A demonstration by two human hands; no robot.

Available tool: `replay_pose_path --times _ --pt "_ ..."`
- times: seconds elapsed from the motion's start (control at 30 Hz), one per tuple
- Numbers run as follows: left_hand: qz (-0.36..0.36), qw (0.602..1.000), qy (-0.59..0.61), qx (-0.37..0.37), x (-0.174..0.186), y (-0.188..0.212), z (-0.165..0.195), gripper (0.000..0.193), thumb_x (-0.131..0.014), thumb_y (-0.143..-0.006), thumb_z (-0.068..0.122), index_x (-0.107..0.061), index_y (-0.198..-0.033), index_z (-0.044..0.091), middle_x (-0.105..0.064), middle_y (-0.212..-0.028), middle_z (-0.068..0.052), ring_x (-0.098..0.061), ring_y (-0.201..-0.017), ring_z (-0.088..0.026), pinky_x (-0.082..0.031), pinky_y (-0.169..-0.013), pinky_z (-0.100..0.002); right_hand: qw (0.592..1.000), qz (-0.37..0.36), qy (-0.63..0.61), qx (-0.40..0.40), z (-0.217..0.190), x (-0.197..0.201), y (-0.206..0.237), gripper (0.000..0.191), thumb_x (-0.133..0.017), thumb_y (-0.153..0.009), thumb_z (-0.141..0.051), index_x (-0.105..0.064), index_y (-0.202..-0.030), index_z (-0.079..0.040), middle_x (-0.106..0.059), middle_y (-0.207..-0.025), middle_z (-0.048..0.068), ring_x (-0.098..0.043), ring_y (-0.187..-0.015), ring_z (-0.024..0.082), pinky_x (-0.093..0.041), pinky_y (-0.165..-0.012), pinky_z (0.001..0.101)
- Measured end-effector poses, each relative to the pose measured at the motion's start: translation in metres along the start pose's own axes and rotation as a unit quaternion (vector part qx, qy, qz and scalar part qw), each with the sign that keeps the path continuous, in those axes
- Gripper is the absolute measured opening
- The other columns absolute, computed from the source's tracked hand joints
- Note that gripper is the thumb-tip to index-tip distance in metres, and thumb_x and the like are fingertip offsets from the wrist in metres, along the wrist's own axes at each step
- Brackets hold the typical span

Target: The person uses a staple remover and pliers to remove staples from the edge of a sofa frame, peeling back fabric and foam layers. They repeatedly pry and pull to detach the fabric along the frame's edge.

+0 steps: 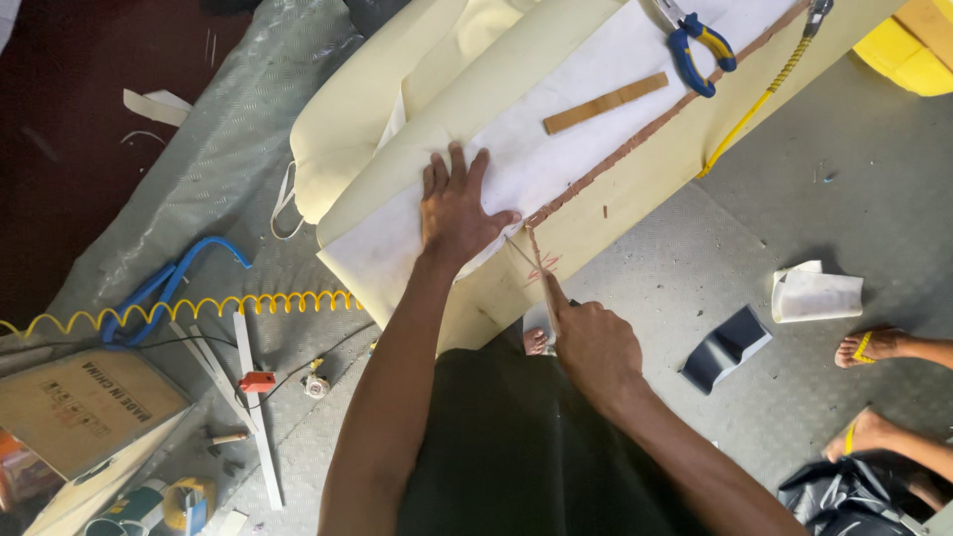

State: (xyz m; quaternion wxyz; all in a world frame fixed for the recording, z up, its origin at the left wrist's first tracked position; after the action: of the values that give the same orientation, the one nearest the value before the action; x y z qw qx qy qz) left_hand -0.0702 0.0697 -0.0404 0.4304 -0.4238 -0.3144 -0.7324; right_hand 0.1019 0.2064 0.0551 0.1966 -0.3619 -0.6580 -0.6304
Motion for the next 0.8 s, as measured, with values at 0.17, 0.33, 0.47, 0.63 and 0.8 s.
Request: replay_pose_path --times 0.17,0.33,0.47,0.63,0.8 --pt "0.004 1.000 -0.018 -0.008 -0.001 -0.001 0.001 0.103 -0.089 -0.068 0.057 -0.044 -0.149 0.012 -0.036 -0.156 -0.029 -0.034 -0.141 -0.055 -0.027 -0.119 -0.056 0.999 0.030 -0.016 0.005 -0.003 -0.005 0.003 0.084 -0.060 -0.089 -0.017 -0.019 -0.162 -0.016 -0.071 -0.085 0.022 -0.073 -0.077 0.040 -0.061 -0.066 0.0501" --pt "-0.017 0.999 -0.047 0.013 0.005 0.003 0.014 0.106 -0.089 -0.067 0.057 -0.043 -0.151 0.012 -0.035 -0.157 -0.027 -0.034 -0.142 -0.052 -0.026 -0.120 -0.055 0.992 0.084 -0.092 0.010 0.009 -0.037 -0.001 0.087 -0.063 -0.087 -0.022 -0.021 -0.163 -0.024 -0.070 -0.082 0.024 -0.072 -0.073 0.043 -0.058 -0.065 0.0548" --pt "-0.017 0.999 -0.038 0.032 0.009 0.005 0.021 0.108 -0.090 -0.065 0.059 -0.042 -0.151 0.015 -0.034 -0.158 -0.024 -0.031 -0.144 -0.050 -0.026 -0.119 -0.051 0.978 0.161 -0.132 0.011 0.031 -0.083 -0.010 0.073 -0.057 -0.095 -0.023 -0.030 -0.163 -0.033 -0.068 -0.077 0.024 -0.070 -0.069 0.042 -0.057 -0.064 0.0534" --pt "-0.020 0.998 -0.048 0.032 0.007 0.007 0.019 0.109 -0.089 -0.065 0.060 -0.042 -0.153 0.015 -0.035 -0.161 -0.023 -0.031 -0.146 -0.048 -0.026 -0.121 -0.049 0.944 0.285 -0.137 0.089 0.058 -0.118 -0.038 0.068 -0.058 -0.096 -0.017 -0.037 -0.158 -0.038 -0.065 -0.077 0.018 -0.065 -0.057 0.038 -0.055 -0.053 0.0491" --pt "-0.019 0.998 -0.037 0.040 0.007 0.005 0.018 0.109 -0.090 -0.063 0.060 -0.043 -0.152 0.016 -0.034 -0.160 -0.023 -0.029 -0.147 -0.047 -0.025 -0.121 -0.049 0.913 0.345 -0.151 0.154 0.066 -0.115 -0.054 0.075 -0.060 -0.093 -0.010 -0.037 -0.159 -0.036 -0.062 -0.076 0.015 -0.060 -0.052 0.034 -0.053 -0.050 0.0458"
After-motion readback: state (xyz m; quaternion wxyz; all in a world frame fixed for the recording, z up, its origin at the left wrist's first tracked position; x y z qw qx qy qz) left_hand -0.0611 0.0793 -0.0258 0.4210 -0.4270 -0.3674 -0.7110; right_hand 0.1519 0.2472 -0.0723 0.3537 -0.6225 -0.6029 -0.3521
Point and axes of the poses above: each hand's wrist, its own y-axis away from the middle knuckle, its own x-axis out of the back of the hand, z = x × y, the point moved 3 cm from there along -y, towards the middle knuckle
